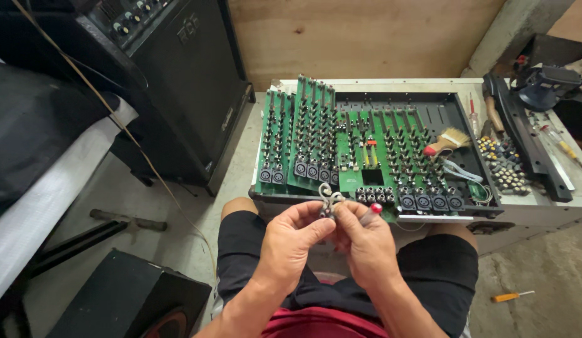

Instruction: The person sits on the floor with an audio mixer channel rack on their lap. They first use a screwdriver on the mixer's circuit boards, then spend most of the episode working on a small connector with wires, prying and adjusting it with a screwdriver-like tool while holding it in their hands.

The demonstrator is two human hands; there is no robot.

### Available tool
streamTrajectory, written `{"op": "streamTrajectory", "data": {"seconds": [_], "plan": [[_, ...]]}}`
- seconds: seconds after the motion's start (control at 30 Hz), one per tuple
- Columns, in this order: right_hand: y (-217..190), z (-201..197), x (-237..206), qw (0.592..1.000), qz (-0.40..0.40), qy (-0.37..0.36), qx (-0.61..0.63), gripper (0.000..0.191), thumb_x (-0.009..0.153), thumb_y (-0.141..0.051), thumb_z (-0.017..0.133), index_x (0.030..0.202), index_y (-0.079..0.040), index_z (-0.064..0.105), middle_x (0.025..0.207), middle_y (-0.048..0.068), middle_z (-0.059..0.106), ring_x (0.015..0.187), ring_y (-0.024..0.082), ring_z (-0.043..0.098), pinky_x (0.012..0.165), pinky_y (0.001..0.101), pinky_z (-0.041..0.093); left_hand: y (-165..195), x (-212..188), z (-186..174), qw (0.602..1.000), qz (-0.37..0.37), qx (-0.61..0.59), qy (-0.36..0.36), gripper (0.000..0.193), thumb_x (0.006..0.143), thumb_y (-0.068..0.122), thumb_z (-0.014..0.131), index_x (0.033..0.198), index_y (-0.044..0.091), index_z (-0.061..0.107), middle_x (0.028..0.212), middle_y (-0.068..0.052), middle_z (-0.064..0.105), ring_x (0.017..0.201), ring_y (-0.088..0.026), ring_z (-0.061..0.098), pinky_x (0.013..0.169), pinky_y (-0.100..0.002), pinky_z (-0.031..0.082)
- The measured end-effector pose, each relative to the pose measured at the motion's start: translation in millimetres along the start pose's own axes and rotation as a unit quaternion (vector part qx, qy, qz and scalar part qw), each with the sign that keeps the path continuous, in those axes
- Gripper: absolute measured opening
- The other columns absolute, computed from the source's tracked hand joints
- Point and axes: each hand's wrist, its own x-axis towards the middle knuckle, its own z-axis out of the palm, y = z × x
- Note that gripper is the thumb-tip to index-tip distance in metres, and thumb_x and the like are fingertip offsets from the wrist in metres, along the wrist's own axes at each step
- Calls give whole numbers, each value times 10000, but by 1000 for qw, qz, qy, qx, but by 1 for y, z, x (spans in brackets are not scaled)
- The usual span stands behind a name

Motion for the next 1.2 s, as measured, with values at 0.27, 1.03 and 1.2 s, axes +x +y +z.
{"op": "streamTrajectory", "data": {"seconds": [0.27, 1.03, 1.2], "plan": [[-6, -10, 0, 994, 24, -39, 99, 221, 983, -135, 607, 1066, 54, 687, 745, 17, 588, 609, 102, 459, 555, 292, 384, -1, 2, -11, 999, 1, -33, 20, 363, 861, 26, 772, 1196, -36, 649, 1027, -98, 738, 864, -147, 713, 807, -290, 603], [5, -7, -10, 997, -56, -20, 48, 148, 982, -89, 635, 1088, 15, 634, 789, 11, 590, 657, 78, 487, 585, 253, 388, 14, -22, 15, 924, 247, 288, 53, 402, 792, 2, 854, 1156, 6, 684, 1031, -41, 753, 892, -94, 679, 812, -252, 592], [-2, 6, -31, 910, -379, 28, -168, 384, 945, 28, 692, 1288, -43, 537, 1047, -8, 541, 874, 49, 523, 786, 202, 448, 30, -26, 16, 905, 225, 354, 75, 353, 765, 66, 869, 1088, 28, 732, 934, -52, 759, 823, -111, 681, 764, -260, 579]]}}
